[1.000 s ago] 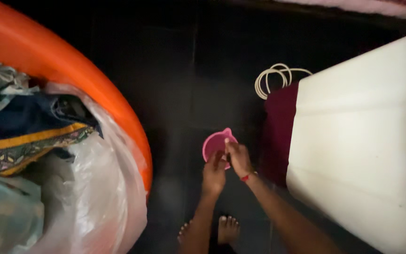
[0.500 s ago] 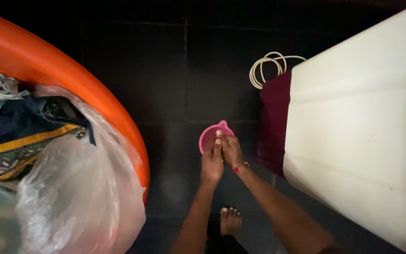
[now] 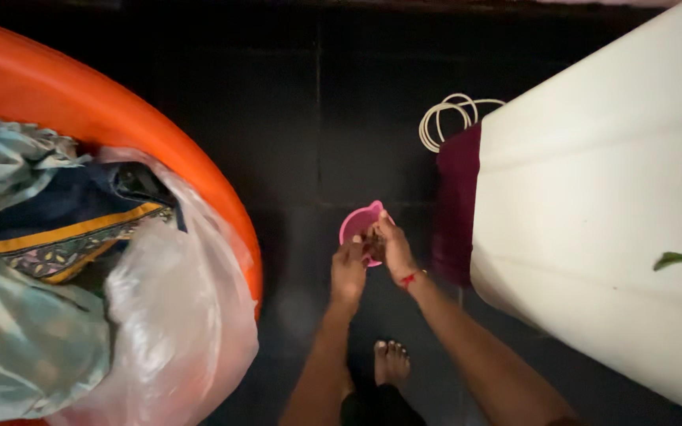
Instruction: The person handles a patterned cloth, places it into a small pink bucket, and then operates the control dials of a small top-loading washing machine. They open the lid to place an item inside and continue adjusting the wash settings and timer knobs.
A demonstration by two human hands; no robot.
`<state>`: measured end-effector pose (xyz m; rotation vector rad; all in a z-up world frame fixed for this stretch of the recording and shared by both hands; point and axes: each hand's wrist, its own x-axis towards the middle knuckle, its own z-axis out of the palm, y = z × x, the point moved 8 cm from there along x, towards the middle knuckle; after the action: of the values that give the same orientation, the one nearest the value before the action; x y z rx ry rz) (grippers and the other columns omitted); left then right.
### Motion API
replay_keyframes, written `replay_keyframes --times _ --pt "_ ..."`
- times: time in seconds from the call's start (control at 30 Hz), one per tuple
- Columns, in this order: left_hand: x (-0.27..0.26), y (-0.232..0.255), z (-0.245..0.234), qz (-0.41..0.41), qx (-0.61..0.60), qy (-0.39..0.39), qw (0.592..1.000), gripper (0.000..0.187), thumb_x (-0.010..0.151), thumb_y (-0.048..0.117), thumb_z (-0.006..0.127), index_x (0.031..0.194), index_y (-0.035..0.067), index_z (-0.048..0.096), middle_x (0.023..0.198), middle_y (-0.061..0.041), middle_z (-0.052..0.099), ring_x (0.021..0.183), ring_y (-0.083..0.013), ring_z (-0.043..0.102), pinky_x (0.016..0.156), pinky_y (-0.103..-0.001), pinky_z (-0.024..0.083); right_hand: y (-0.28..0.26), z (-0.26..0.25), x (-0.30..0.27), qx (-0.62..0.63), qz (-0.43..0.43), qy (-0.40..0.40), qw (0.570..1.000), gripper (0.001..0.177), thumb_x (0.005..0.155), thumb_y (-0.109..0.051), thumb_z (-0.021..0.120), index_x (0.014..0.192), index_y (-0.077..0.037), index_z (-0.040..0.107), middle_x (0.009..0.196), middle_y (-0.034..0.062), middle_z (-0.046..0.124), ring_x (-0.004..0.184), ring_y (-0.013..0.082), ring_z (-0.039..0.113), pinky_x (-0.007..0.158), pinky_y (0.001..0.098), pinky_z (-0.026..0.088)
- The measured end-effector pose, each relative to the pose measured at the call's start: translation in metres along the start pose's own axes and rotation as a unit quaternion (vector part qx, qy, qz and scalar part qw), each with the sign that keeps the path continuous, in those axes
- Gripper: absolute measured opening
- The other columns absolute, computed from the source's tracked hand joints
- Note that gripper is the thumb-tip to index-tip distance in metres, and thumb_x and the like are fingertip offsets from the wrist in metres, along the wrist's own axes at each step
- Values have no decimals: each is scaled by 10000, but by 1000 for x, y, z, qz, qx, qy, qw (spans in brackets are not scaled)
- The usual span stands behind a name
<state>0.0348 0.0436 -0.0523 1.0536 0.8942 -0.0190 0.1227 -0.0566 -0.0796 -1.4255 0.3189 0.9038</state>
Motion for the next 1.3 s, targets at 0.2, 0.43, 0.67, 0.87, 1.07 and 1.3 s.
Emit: replay_keyframes --times 0.2,0.43,0.67,0.87,1.07,1.3 --pt "-26 46 -8 77 49 -29 995 400 869 8 548 1230 7 720 1041 -101 776 928 -153 719 794 -281 558 -31 14 -47 45 64 -48 996 358 959 -216 588 1251 -20 656 1062 61 714 947 145 724 852 318 588" --pt "-79 107 7 118 137 -26 983 281 879 95 710 1149 18 723 997 -107 784 910 -172 752 795 -304 586 -63 12 -103 51 -40 -59 996 353 1051 -203 597 1270 53 703 1028 59 696 923 122 664 854 272 544" --pt "-152 207 20 167 201 17 965 173 950 114 651 1039 17 763 891 -97 777 826 -147 766 744 -304 582 -190 32 -206 -243 -256 99 931 391 1023 -345 623 1087 22 742 809 -1 741 735 77 679 657 232 528" --pt "-211 279 34 99 -65 26 993 192 1016 124 574 979 1 718 814 -25 693 716 -95 635 659 -268 535 -269 78 -280 -35 -133 -61 989 361 1003 -324 677 1156 1 706 802 -15 570 691 89 486 599 257 397" --pt "-287 376 60 189 12 -16 982 250 1083 183 529 990 2 674 793 -37 644 663 -95 555 579 -258 474 -354 100 -359 -90 -187 -156 966 279 975 -237 722 1031 18 623 901 -1 586 865 84 550 782 243 463" --pt "-365 406 147 118 47 -234 964 361 906 19 712 1232 73 567 937 -36 714 845 -105 692 746 -241 577 -388 26 -438 118 -200 0 973 123 967 -145 672 963 -30 629 830 52 642 689 123 557 639 293 476"
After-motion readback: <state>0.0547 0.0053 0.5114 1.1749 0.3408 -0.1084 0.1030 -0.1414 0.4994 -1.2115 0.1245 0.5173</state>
